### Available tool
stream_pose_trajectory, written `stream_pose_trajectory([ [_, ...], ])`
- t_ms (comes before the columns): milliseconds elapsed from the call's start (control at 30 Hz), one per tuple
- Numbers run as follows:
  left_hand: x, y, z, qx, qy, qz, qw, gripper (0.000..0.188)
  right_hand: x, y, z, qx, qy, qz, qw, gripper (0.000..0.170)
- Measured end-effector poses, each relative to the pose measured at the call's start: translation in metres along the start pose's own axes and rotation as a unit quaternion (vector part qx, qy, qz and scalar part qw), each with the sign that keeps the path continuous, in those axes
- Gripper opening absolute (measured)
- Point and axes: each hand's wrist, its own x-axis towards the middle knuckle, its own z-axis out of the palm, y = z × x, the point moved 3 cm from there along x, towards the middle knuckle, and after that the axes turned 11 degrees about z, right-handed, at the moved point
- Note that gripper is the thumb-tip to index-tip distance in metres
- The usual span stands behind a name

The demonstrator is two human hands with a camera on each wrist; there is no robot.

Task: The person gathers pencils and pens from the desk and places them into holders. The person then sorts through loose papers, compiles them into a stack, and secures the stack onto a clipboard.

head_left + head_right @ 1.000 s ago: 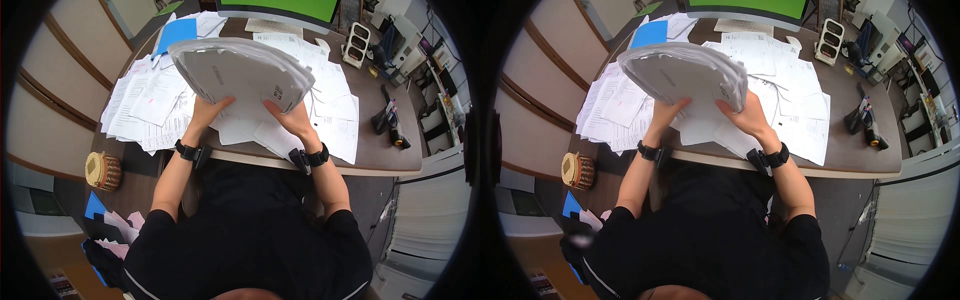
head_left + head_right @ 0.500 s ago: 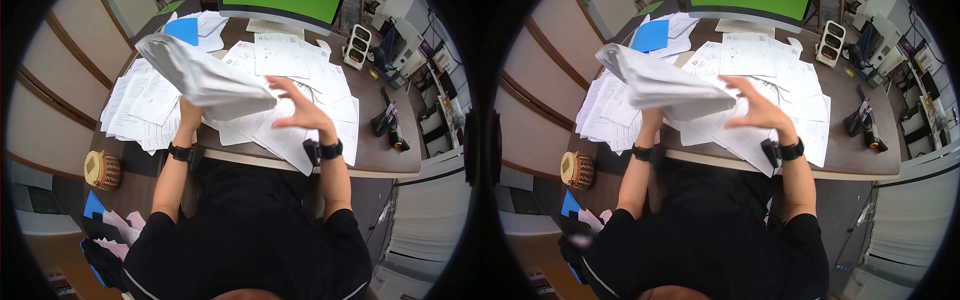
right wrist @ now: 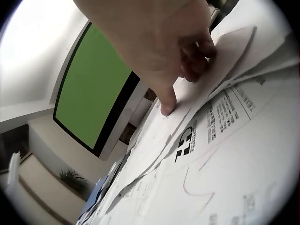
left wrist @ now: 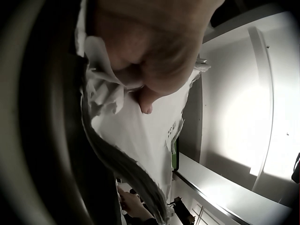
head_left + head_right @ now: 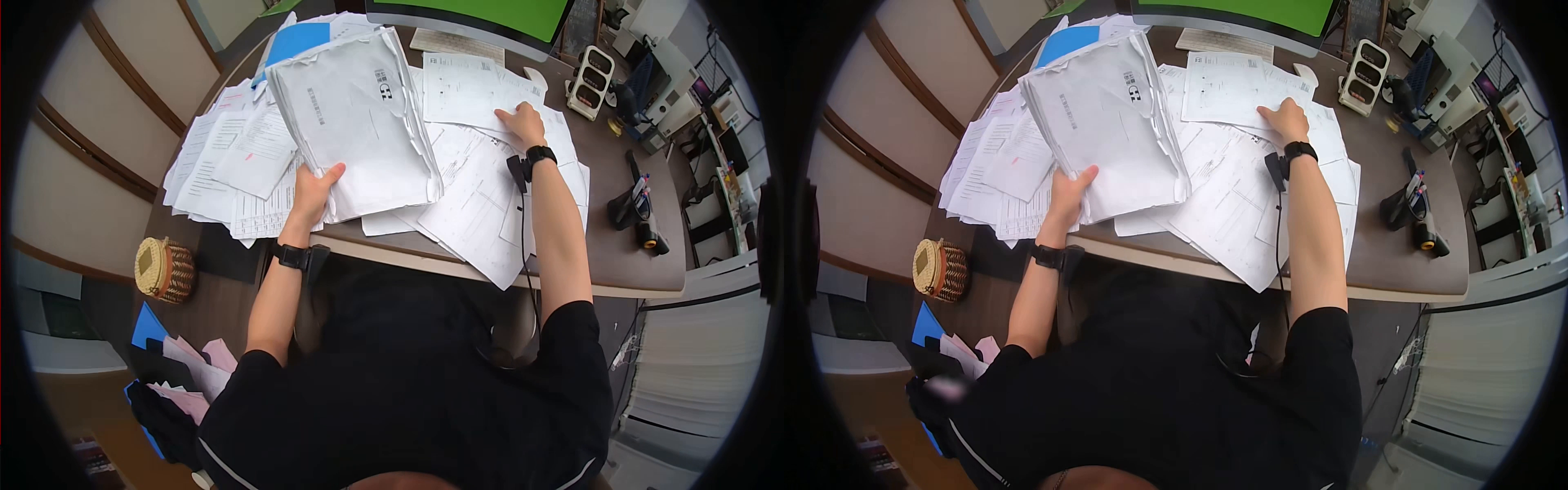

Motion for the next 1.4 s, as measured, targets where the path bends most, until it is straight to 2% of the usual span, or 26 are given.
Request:
stream_pose_trajectory([
  [100,-0.001,-0.001,0.002,-0.026,0.018,0.031,0.999,0.045,0.006,-0.005,0.005,-0.016,0.002,0.003,1.0,0.063],
  [200,0.0,-0.003,-0.001,-0.005,0.008,0.011,1.0,0.045,0.021,0.003,0.011,0.043,-0.013,-0.036,0.998,0.057],
  [267,0.001,0.0,0.003,-0.014,0.018,0.02,1.0,0.045,0.029,-0.001,0.016,0.038,-0.128,-0.052,0.99,0.054],
  [300,0.0,0.0,0.002,-0.02,0.028,0.021,0.999,0.044,0.031,-0.003,0.015,0.038,-0.128,-0.054,0.99,0.054],
  [367,0.0,-0.005,-0.003,-0.01,0.022,0.011,1.0,0.045,0.03,-0.001,0.009,0.057,-0.092,0.033,0.994,0.054],
  [400,0.0,-0.007,-0.004,0.0,0.012,0.004,1.0,0.046,0.007,-0.015,-0.011,0.05,-0.111,0.093,0.988,0.061],
  [433,0.0,-0.007,-0.003,0.0,0.011,0.005,1.0,0.046,0.0,-0.019,-0.012,0.05,-0.11,0.093,0.988,0.061],
  [500,0.0,-0.006,-0.001,-0.012,0.023,0.012,1.0,0.045,-0.006,-0.025,-0.014,-0.03,-0.057,0.08,0.995,0.064],
  [600,0.0,-0.005,-0.001,-0.025,0.012,0.018,0.999,0.046,-0.013,-0.03,-0.009,-0.061,-0.064,0.062,0.994,0.066],
  [733,-0.001,-0.009,-0.003,-0.028,0.032,0.024,0.999,0.045,0.018,-0.014,0.014,-0.028,-0.091,0.039,0.995,0.062],
  [800,0.0,-0.007,-0.002,-0.007,0.018,0.01,1.0,0.046,0.016,-0.015,0.004,0.019,-0.139,0.048,0.989,0.057],
  [900,0.0,-0.002,0.001,-0.022,0.028,0.021,0.999,0.046,-0.004,-0.028,-0.009,-0.005,-0.134,0.096,0.986,0.056],
  [967,-0.001,-0.004,-0.003,-0.013,0.022,0.014,1.0,0.046,-0.019,-0.032,-0.008,-0.029,-0.118,0.084,0.989,0.061],
  [1033,0.0,-0.005,-0.001,-0.004,0.014,0.01,1.0,0.047,-0.021,-0.034,-0.002,-0.093,-0.012,0.027,0.995,0.066],
  [1100,-0.001,-0.004,0.0,-0.022,0.038,0.023,0.999,0.045,-0.025,-0.041,-0.008,-0.094,-0.027,0.032,0.995,0.068],
  [1167,-0.002,-0.004,-0.003,-0.006,0.025,0.007,1.0,0.045,-0.025,-0.039,-0.007,-0.071,-0.091,0.041,0.992,0.065],
  [1233,-0.001,-0.004,-0.001,0.007,0.011,-0.003,1.0,0.046,-0.021,-0.036,-0.006,-0.055,-0.105,0.03,0.993,0.071],
  [1300,-0.001,-0.002,0.001,-0.017,0.032,0.028,0.999,0.044,-0.019,-0.037,-0.006,-0.061,-0.047,0.016,0.997,0.057],
  [1333,-0.001,-0.003,-0.001,-0.018,0.034,0.026,0.999,0.044,-0.018,-0.036,-0.004,-0.062,-0.048,0.016,0.997,0.057],
  [1400,-0.001,-0.004,-0.003,-0.002,0.014,0.006,1.0,0.045,-0.018,-0.035,-0.003,0.017,-0.022,0.043,0.999,0.047],
])
